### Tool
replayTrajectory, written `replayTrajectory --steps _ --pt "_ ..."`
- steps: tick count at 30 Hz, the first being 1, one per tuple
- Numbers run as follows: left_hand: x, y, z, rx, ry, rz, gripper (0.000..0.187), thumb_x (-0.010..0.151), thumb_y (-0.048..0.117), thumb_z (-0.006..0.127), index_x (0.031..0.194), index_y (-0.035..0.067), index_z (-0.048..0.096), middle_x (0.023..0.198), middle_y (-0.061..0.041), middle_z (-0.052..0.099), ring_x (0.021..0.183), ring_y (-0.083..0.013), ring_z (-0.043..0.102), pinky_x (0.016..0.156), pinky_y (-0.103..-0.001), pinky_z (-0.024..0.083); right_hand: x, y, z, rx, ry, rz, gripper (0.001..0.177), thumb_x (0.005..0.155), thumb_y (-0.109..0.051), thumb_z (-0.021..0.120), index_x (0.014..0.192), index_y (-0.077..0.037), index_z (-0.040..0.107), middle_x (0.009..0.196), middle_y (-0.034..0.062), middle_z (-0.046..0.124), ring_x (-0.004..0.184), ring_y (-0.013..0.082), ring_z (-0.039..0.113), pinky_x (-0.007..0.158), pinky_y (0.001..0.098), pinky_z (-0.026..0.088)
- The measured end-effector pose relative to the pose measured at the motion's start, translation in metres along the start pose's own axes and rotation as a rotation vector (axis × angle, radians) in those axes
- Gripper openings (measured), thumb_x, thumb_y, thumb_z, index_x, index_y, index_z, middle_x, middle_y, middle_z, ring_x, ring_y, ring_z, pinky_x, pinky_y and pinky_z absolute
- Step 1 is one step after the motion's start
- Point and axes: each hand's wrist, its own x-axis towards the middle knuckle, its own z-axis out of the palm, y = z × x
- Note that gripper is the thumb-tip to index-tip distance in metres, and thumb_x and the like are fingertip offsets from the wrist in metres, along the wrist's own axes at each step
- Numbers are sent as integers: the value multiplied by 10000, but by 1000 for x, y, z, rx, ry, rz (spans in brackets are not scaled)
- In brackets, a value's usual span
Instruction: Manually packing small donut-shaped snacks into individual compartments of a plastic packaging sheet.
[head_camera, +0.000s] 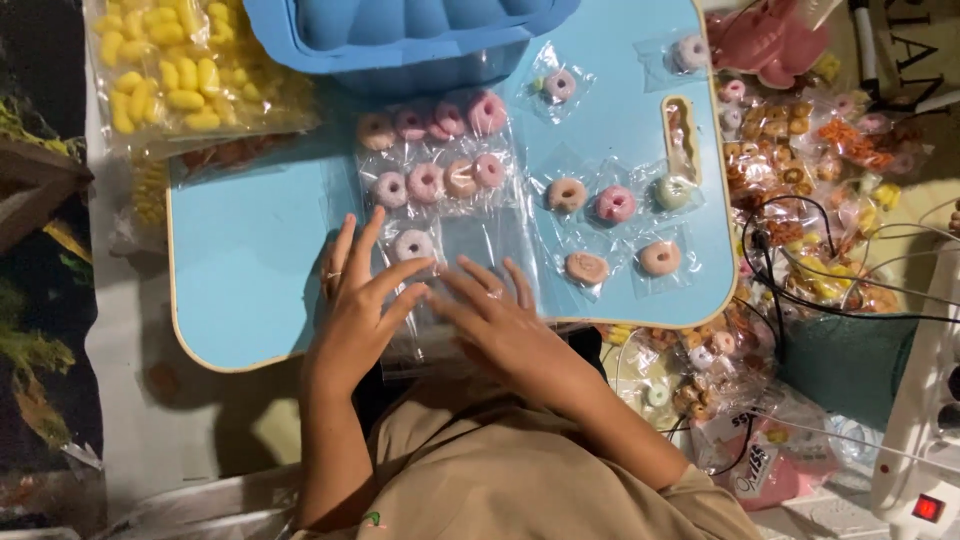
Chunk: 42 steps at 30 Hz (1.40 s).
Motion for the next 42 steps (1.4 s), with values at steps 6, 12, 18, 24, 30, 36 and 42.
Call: replayTrajectory --steps 6,12,18,24,30,36,42 --pt "-2 -5 1 -20 -34 -18 322 1048 392 549 1262 239 734 1682 -158 278 1571 -432 90 1225 -615 82 -47 17 -40 558 -85 -119 384 1018 -135 520 1387 -134 624 1264 167 737 1222 366 655 1161 631 338" --pt "-2 -4 0 -19 -33 -9 334 1053 430 529 1264 265 728 1684 -151 271 1571 -438 83 1233 -604 82 -76 69 -66 -65 443 368 370 1036 -207 592 1401 -229 651 1463 71 605 1467 358 421 1216 550 206" --pt "-1 -3 -5 -20 -16 1 333 1052 409 543 1296 249 702 1684 -142 280 1578 -417 94 1235 -592 75 -68 84 -46 -275 341 559 307 1069 -297 596 1348 -229 706 1594 114 488 1559 383 244 1182 682 -38" --pt "0 2 -13 -47 96 73 288 1052 344 572 1288 230 692 1675 -111 331 1586 -389 127 1252 -564 102 -66 83 -50 -230 374 493 396 1069 -259 603 1438 -119 638 1562 157 512 1557 403 239 1167 686 -94" --pt "-1 1 -11 -50 140 80 273 1047 335 584 1269 226 700 1662 -89 362 1589 -360 138 1266 -540 92 -67 74 -52 -107 421 474 473 1048 -246 600 1496 -100 555 1572 151 495 1558 405 228 1183 665 -103" --pt "5 9 -12 -253 140 175 288 1037 304 592 1267 165 691 1522 -140 529 1510 -402 346 1222 -567 262 -63 77 -49 81 506 209 543 1008 -194 626 1521 -84 489 1592 152 467 1531 421 303 1249 594 159" --pt "34 47 -15 -808 25 111 538 1024 357 571 1458 43 521 1409 -225 626 1352 -418 576 1109 -532 465 -9 46 -35 -65 539 -68 556 982 -191 696 1494 -62 524 1602 141 456 1515 424 347 1239 545 255"
